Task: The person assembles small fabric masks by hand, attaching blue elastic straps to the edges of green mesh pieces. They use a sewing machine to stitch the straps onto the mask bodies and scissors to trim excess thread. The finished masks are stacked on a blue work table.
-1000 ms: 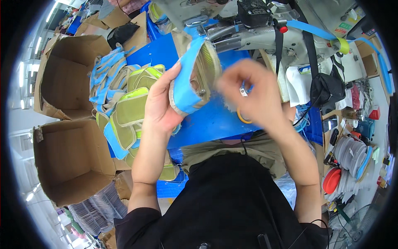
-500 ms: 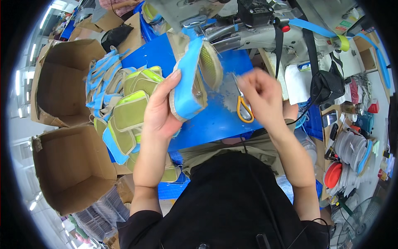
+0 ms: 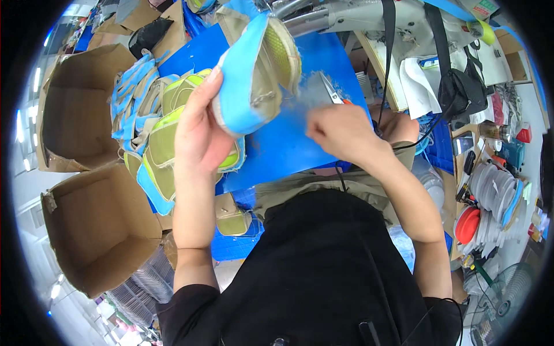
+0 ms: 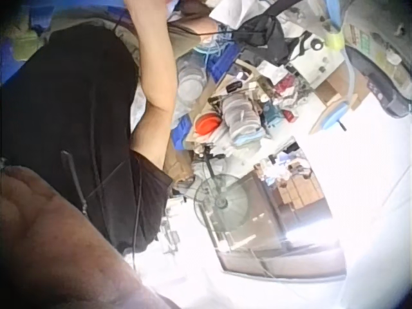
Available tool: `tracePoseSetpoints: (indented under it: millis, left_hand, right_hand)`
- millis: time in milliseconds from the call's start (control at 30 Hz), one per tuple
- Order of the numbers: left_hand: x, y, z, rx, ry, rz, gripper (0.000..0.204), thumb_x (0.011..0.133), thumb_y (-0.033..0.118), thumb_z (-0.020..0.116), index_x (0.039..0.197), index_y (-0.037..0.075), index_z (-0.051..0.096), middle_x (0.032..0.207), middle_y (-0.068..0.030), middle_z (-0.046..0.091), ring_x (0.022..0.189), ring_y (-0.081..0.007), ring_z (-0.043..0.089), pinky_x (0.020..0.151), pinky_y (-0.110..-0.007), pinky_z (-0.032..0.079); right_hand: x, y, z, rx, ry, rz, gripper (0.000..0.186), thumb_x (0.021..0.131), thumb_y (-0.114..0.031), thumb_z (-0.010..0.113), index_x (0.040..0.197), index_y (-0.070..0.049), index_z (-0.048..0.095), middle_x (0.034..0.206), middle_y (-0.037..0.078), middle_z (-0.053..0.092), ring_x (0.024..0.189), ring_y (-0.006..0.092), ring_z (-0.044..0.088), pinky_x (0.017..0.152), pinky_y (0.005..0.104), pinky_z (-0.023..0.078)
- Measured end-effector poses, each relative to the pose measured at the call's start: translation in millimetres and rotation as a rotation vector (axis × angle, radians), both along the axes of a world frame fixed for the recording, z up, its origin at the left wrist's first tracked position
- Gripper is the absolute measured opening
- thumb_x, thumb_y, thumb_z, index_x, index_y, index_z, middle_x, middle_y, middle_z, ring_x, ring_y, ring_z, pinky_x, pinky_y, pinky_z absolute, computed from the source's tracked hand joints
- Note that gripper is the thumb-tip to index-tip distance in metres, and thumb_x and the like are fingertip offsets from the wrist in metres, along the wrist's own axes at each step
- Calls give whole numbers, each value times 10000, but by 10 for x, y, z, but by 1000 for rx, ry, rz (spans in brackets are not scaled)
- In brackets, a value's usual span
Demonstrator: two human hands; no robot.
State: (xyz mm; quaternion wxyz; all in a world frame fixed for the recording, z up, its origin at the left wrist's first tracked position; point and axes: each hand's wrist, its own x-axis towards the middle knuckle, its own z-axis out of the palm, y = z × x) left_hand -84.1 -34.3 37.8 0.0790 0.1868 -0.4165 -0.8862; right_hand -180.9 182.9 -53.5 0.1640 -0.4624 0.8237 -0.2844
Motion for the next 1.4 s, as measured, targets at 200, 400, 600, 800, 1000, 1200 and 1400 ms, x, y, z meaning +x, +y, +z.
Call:
tracePoseSetpoints:
  millis: [200,400,600,800,1000,1200,1400]
  left_hand:
    - [129,-196,-36,42,124,-153,367,1038,184,563,1335,-31,551,1204,-107,670,1059,-162,664,926,-302,531]
    - [173,-175,-80,37,129,-182,355,1040,165,553,1320,-53,556,1201,-117,678,1060,-154,675,946,-290,536]
    - [208,-196,-101,4,115,-163,352,1044,165,548,1312,-62,564,1191,-119,688,1048,-152,683,936,-288,540]
    - [187,-201,-73,28,157,-191,370,1037,168,559,1322,-68,557,1195,-124,690,1055,-156,684,939,-293,540]
    - [180,-131,98,-145,-35,-50,256,1045,247,555,1184,33,583,892,-47,580,754,-155,521,627,-306,438]
    - [146,-87,95,39,57,17,247,1058,235,521,1215,50,566,858,-25,529,729,-137,427,601,-292,384]
    - [97,-64,116,183,116,44,294,1060,229,515,1267,23,550,859,-11,539,735,-125,427,618,-277,393]
  right_hand:
    - [527,130,-375,314,-70,410,200,817,-218,744,782,-22,729,747,190,704,760,371,719,657,473,564]
    - [380,-163,-345,-328,-805,-313,318,850,-300,825,959,-20,720,735,59,677,647,155,623,559,302,471]
    - [267,-567,-241,-741,-1557,-565,270,891,-266,812,1031,-59,708,738,-67,574,605,35,436,507,211,328]
    - [502,-385,-514,-565,-1148,-408,196,897,-265,772,865,-75,732,712,20,621,606,138,552,545,319,423]
    - [573,103,-403,11,-114,93,187,916,-223,710,851,-54,753,861,143,711,734,261,689,653,388,534]
    - [-117,-169,481,-779,-304,-489,169,869,-86,767,1003,9,729,751,33,653,672,92,582,633,255,481]
    - [-487,-406,702,-567,-86,-367,197,864,-264,778,884,-75,725,684,57,657,635,179,644,619,328,506]
